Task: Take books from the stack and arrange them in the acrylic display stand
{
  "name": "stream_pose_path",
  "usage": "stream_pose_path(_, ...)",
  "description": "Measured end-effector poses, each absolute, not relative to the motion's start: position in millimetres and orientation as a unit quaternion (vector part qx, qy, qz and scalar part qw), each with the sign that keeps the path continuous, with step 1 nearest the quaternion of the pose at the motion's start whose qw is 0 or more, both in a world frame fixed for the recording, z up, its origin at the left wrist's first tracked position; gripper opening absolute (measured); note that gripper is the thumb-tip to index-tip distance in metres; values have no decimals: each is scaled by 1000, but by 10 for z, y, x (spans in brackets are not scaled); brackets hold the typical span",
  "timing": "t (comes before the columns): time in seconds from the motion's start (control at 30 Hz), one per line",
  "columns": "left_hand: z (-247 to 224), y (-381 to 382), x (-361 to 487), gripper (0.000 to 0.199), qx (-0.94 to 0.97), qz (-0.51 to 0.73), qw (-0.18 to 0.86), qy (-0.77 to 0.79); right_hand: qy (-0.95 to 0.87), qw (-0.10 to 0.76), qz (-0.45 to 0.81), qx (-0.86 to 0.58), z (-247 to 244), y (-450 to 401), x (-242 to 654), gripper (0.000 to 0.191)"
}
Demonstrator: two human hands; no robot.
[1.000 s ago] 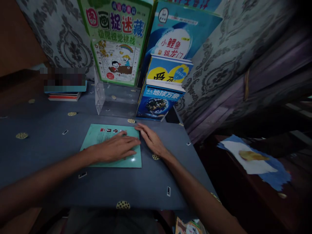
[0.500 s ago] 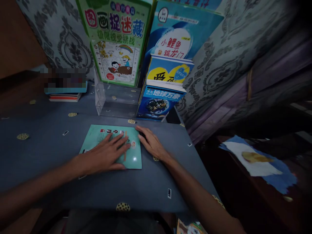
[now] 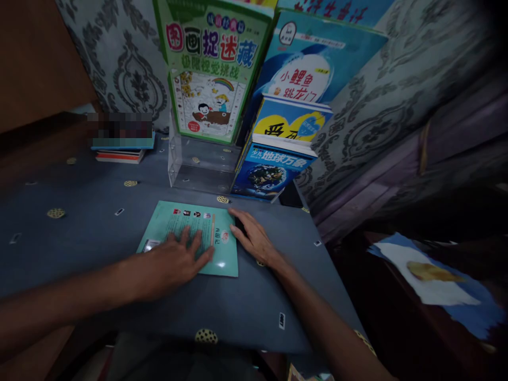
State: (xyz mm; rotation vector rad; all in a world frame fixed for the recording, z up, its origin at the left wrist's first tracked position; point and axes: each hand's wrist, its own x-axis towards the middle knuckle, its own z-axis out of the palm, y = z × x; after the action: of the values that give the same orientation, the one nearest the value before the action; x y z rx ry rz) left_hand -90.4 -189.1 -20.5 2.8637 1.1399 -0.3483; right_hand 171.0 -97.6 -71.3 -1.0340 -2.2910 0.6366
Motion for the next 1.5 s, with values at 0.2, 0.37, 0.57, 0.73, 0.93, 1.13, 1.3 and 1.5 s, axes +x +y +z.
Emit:
stream_pose_path(0.2, -155, -1916, -878, 90, 927, -98, 18, 362, -852, 278, 240, -373, -698, -977, 1701, 49)
stream_pose_path(0.37, 143, -1767, -989, 67, 930, -88, 80, 347, -844, 287, 267, -367, -680, -956, 1697, 48)
stream_pose_path(0.57, 345, -1617, -1261, 48, 903, 32, 200, 379, -815, 330, 333, -341, -651, -906, 1724, 53)
stream_pose_path(0.73, 257, -1605, -1448, 44, 864, 131, 235, 425, -773, 380, 407, -303, -623, -897, 1746, 66)
stream_pose_path(0.93, 457, -1594, -1480, 40, 809, 262, 269, 452, -681, 417, 493, -346, -636, -940, 1654, 54)
stream_pose_path(1.13, 726, -1653, -1320, 35, 696, 343, 397, 490, -529, 510, 588, -338, -617, -994, 1538, 58)
stream_pose_path(1.3, 683, -1717, -1242, 44, 580, 410, 503, 493, -496, 517, 630, -300, -519, -1087, 1477, 62)
stream_pose_path(1.5, 451, -1738, -1111, 49, 441, 504, 563, 483, -469, 449, 704, -286, -463, -1218, 1418, 50)
